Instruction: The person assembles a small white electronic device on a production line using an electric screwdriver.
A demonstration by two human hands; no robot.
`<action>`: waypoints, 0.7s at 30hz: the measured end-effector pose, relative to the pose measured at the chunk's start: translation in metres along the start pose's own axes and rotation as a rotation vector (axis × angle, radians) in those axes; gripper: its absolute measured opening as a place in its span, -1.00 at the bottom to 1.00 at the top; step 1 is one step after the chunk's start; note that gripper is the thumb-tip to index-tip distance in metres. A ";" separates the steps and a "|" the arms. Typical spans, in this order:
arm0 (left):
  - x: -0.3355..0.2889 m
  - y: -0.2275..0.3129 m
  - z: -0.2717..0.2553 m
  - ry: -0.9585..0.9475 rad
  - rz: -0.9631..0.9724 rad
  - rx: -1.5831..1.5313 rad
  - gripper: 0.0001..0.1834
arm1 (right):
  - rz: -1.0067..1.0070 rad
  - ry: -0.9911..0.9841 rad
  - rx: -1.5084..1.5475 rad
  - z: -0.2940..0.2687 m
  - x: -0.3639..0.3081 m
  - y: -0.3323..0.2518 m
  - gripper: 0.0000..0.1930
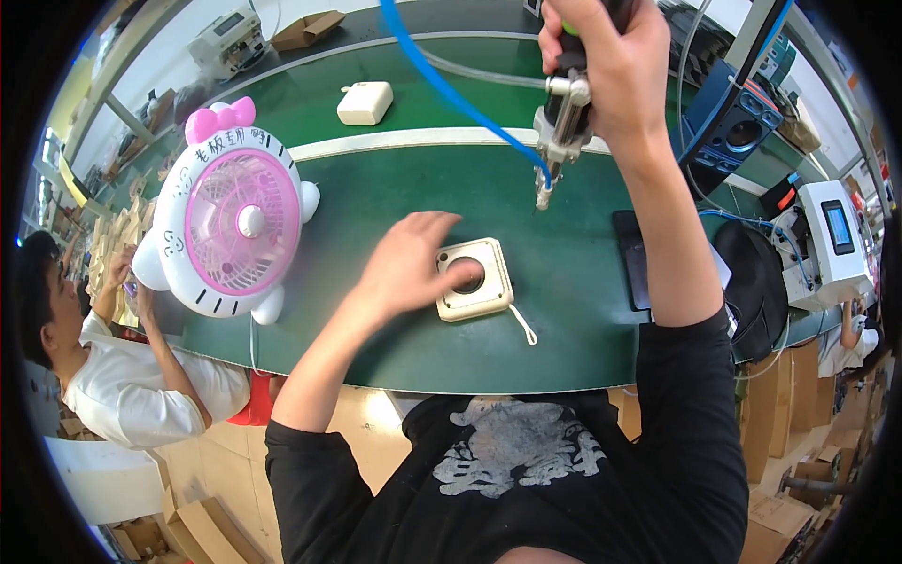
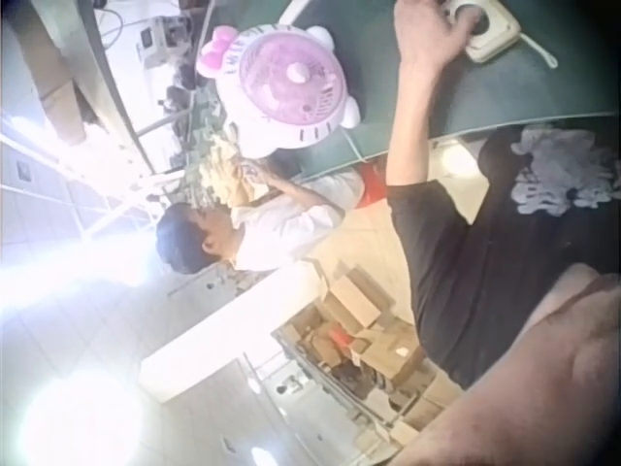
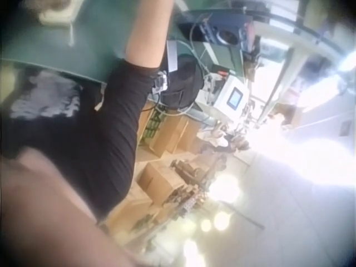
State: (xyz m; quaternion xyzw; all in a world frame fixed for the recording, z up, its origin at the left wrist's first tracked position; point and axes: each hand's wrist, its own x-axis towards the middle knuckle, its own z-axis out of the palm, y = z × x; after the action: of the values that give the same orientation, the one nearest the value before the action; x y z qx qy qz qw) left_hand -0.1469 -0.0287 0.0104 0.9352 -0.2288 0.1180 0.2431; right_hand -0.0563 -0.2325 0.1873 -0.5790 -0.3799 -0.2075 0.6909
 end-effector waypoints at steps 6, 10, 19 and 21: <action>-0.007 0.037 0.022 -0.225 0.000 0.178 0.12 | 0.008 -0.001 0.093 0.015 0.022 -0.029 -0.63; -0.007 0.037 0.027 -0.189 -0.043 0.162 0.11 | -0.057 -0.070 0.134 0.023 0.017 -0.033 -0.59; -0.007 0.040 0.027 -0.192 -0.067 0.132 0.08 | 0.003 -0.135 0.288 0.034 0.000 -0.023 -0.64; -0.008 0.039 0.026 -0.201 -0.080 0.144 0.09 | 0.026 -0.149 0.316 0.037 -0.002 -0.017 -0.65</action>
State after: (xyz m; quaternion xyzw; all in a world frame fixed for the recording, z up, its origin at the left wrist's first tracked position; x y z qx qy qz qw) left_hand -0.1693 -0.0693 0.0009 0.9657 -0.2056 0.0303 0.1558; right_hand -0.0809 -0.2019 0.1981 -0.4817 -0.4505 -0.0925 0.7459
